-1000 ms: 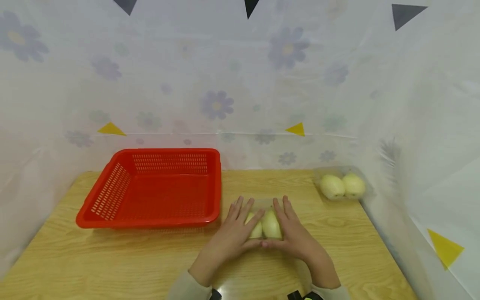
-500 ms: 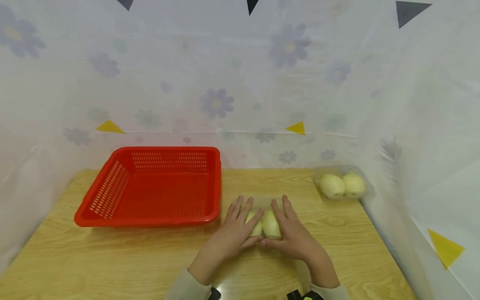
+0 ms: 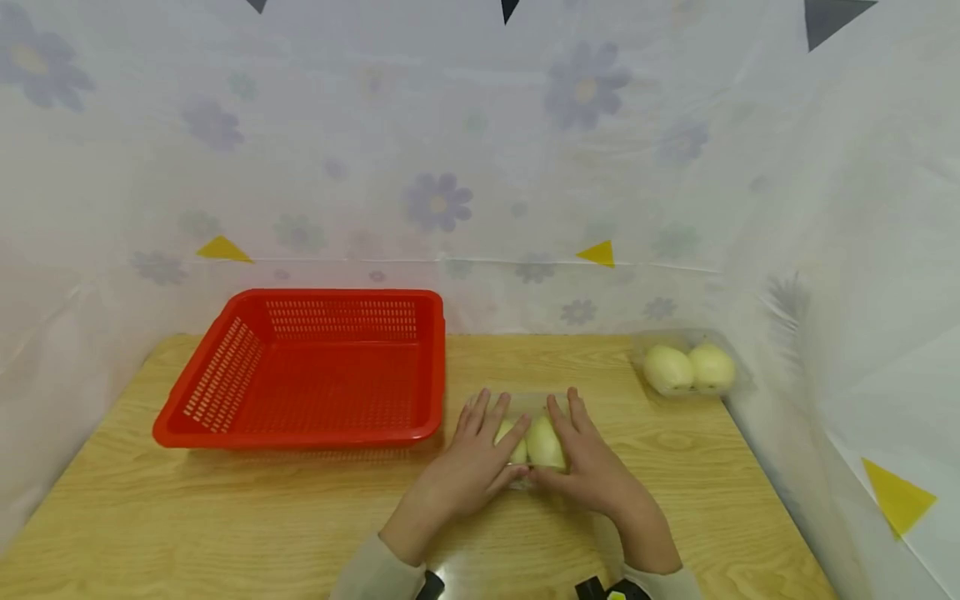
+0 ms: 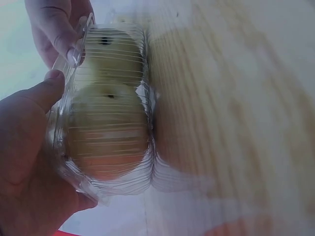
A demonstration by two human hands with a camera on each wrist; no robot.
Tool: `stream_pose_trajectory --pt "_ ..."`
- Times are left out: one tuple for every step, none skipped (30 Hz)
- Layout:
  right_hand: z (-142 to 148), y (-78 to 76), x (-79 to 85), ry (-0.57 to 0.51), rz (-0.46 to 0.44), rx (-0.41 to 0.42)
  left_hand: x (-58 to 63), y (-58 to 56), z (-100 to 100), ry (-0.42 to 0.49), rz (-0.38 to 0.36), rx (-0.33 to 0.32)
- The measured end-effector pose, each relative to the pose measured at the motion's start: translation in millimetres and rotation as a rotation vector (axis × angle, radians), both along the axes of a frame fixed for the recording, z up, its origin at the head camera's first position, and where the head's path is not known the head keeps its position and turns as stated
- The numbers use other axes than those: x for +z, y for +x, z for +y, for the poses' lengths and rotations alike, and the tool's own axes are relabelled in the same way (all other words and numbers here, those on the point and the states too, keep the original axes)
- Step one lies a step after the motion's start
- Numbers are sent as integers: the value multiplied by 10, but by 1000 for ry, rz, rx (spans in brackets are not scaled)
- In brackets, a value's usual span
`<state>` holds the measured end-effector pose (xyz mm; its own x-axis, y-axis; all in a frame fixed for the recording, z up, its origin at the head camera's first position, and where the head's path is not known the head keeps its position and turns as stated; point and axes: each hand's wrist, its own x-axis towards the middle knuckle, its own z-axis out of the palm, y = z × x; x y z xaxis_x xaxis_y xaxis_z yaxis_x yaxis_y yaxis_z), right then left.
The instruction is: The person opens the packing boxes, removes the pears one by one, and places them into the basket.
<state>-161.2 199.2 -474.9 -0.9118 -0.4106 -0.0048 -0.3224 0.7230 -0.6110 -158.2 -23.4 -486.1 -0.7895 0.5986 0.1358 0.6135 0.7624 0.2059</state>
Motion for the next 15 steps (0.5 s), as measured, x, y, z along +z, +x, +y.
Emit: stream_pose_trajectory --pt "3 -2 -4 -1 1 -2 0 -1 4 4 -3 -2" --pt "5 -2 -11 -4 -4 -2 2 1 6 6 -7 -3" --pt "4 -1 -16 -2 -9 -1 1 3 7 7 -11 -4" --pt "4 0 -20 0 -11 0 -3 4 7 8 -14 -4" --pt "3 1 -26 8 -11 2 -9 4 6 9 -18 -3" --pt "0 2 -28 14 -10 7 -11 8 5 12 -22 -2" --pt "-2 2 -33 18 -8 11 -14 10 3 14 -24 0" --pt "-4 3 -34 19 -10 13 -15 12 0 15 -24 2" --pt "-6 3 -34 22 -6 12 -15 12 -3 18 -23 3" --pt "-7 1 -35 21 -2 12 -12 11 -5 22 -23 3" --pt "-9 1 -33 23 2 12 -10 6 -6 30 -23 5" --pt "-10 0 -30 23 6 11 1 4 -6 39 -27 6" --pt "-11 -1 -27 26 10 10 6 -3 -6 47 -30 7" --pt "-13 -2 -25 28 12 8 14 -7 -6 54 -36 8" --pt "-14 -3 -22 31 15 8 21 -13 -6 62 -46 9"
